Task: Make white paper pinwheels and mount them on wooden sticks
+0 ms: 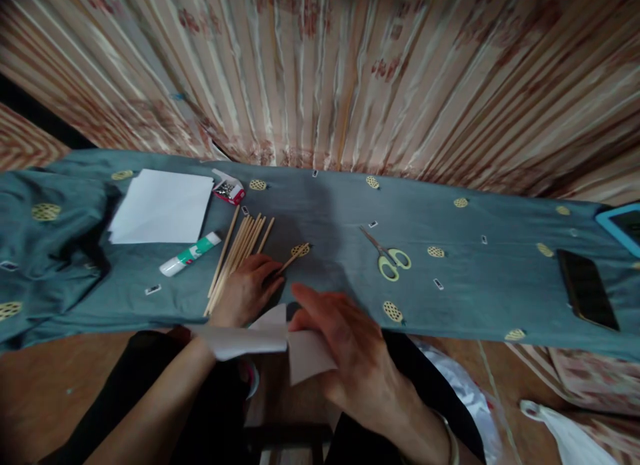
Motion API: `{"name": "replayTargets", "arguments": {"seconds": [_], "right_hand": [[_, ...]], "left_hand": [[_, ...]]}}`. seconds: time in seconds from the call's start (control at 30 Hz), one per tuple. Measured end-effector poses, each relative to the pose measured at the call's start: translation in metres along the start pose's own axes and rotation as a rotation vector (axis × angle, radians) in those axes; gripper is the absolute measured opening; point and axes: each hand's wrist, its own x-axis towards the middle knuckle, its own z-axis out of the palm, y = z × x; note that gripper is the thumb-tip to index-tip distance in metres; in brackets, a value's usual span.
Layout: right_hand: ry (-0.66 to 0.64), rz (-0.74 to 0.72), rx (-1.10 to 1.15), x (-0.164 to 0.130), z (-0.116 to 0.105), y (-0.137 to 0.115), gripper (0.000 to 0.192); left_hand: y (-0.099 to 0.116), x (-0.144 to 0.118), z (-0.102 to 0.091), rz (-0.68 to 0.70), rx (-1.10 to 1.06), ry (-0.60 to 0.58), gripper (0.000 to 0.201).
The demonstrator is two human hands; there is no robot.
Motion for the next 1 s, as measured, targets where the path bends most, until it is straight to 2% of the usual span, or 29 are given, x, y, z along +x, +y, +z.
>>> {"name": "replayTargets", "arguments": {"seconds": [0.07, 0.17, 0.27, 0.33, 0.37, 0.5, 0.63, 0.83, 1.0], "right_hand": [[-0.037, -0.089, 0.019, -0.001, 0.002, -0.001, 0.079], [-0.005, -0.099, -0.010, -0.001, 0.001, 0.005, 0.081], [0.066, -0.020, -0.045, 0.000, -0.005, 0.011, 0.077], [0.102, 0.028, -0.045, 0.001, -0.011, 0.011, 0.072], [0.117, 0.042, -0.039, 0.001, -0.013, 0.010, 0.070], [0.163, 0.094, 0.005, 0.003, -0.020, 0.009, 0.062], [0.191, 0.149, 0.112, 0.003, -0.020, 0.015, 0.058], [0.291, 0.149, 0.125, 0.000, -0.023, 0.016, 0.057], [0.302, 0.174, 0.066, -0.004, -0.026, 0.015, 0.056]], "left_hand": [[0.004, 0.003, 0.003, -0.004, 0.015, -0.004, 0.018], [0.011, 0.007, 0.004, -0.044, -0.099, 0.016, 0.019], [0.021, 0.007, 0.000, -0.144, -0.465, 0.030, 0.014], [0.031, 0.007, -0.006, -0.288, -0.817, -0.004, 0.016], [0.036, 0.007, -0.009, -0.362, -0.960, -0.060, 0.021], [0.052, 0.004, -0.017, -0.510, -1.252, -0.176, 0.035], [0.058, -0.003, -0.016, -0.546, -1.327, -0.201, 0.038], [0.058, -0.012, -0.013, -0.427, -1.257, -0.176, 0.032], [0.059, -0.016, -0.013, -0.373, -1.207, -0.163, 0.030]]}}
